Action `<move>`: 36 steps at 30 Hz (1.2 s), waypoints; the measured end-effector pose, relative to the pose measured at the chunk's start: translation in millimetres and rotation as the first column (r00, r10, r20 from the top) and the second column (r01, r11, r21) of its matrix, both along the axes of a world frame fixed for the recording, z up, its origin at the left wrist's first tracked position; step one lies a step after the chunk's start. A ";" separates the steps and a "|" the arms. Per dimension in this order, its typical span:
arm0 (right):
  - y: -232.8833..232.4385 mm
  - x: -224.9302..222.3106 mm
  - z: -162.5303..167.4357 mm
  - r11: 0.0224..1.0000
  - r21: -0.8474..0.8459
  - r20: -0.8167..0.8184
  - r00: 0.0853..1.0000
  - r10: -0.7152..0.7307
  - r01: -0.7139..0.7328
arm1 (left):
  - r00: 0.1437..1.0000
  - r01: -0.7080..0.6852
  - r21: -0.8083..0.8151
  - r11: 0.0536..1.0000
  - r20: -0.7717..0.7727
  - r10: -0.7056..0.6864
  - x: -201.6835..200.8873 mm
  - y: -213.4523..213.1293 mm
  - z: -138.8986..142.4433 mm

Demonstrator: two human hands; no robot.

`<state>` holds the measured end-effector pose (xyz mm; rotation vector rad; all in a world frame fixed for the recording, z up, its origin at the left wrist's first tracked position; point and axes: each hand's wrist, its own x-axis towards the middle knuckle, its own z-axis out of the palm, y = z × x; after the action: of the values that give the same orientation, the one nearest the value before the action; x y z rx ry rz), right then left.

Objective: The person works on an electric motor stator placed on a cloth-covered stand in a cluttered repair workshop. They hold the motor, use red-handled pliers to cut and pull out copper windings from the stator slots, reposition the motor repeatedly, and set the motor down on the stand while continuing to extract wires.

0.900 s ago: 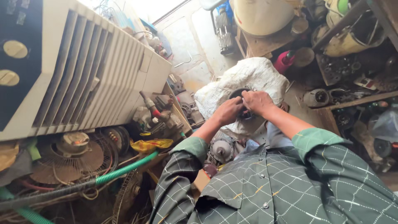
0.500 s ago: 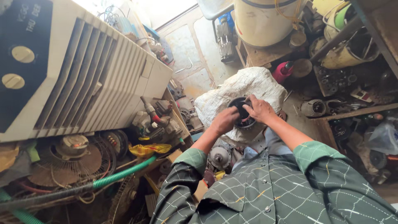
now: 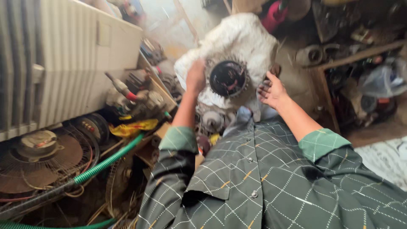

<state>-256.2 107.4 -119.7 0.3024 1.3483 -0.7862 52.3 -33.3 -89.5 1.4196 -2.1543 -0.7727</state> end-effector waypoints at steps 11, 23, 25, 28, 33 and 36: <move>-40.2 60.6 18.1 0.944 -0.175 0.586 0.800 -0.127 0.278 | 0.894 -0.380 0.922 0.078 0.388 -0.223 -110.0 -96.5 16.3; 75.9 131.3 -31.8 0.890 -0.331 0.208 0.944 -0.256 0.314 | 0.951 0.088 0.953 0.292 -0.167 0.259 -10.3 21.9 1.6; 93.1 134.6 -41.2 0.889 -0.375 0.153 0.964 -0.219 0.262 | 0.956 0.106 0.973 0.206 -0.156 0.247 4.2 32.6 6.2; 96.6 138.7 -57.5 0.899 -0.256 0.301 0.913 -0.275 0.355 | 0.868 -0.014 1.000 0.005 0.009 0.496 15.0 45.4 -9.5; 88.0 152.5 -70.8 0.899 -0.105 0.386 0.850 -0.358 0.426 | 0.908 -0.124 0.981 0.146 0.054 0.415 31.1 98.0 -50.8; 96.8 160.6 -65.3 0.940 -0.050 0.364 0.883 -0.298 0.338 | 0.895 -0.121 0.950 0.287 -0.021 0.446 49.7 131.3 -50.1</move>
<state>-95.6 204.2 -185.1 0.5590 0.9216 -1.0247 102.0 98.0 -139.6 1.9319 -1.0158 -2.1337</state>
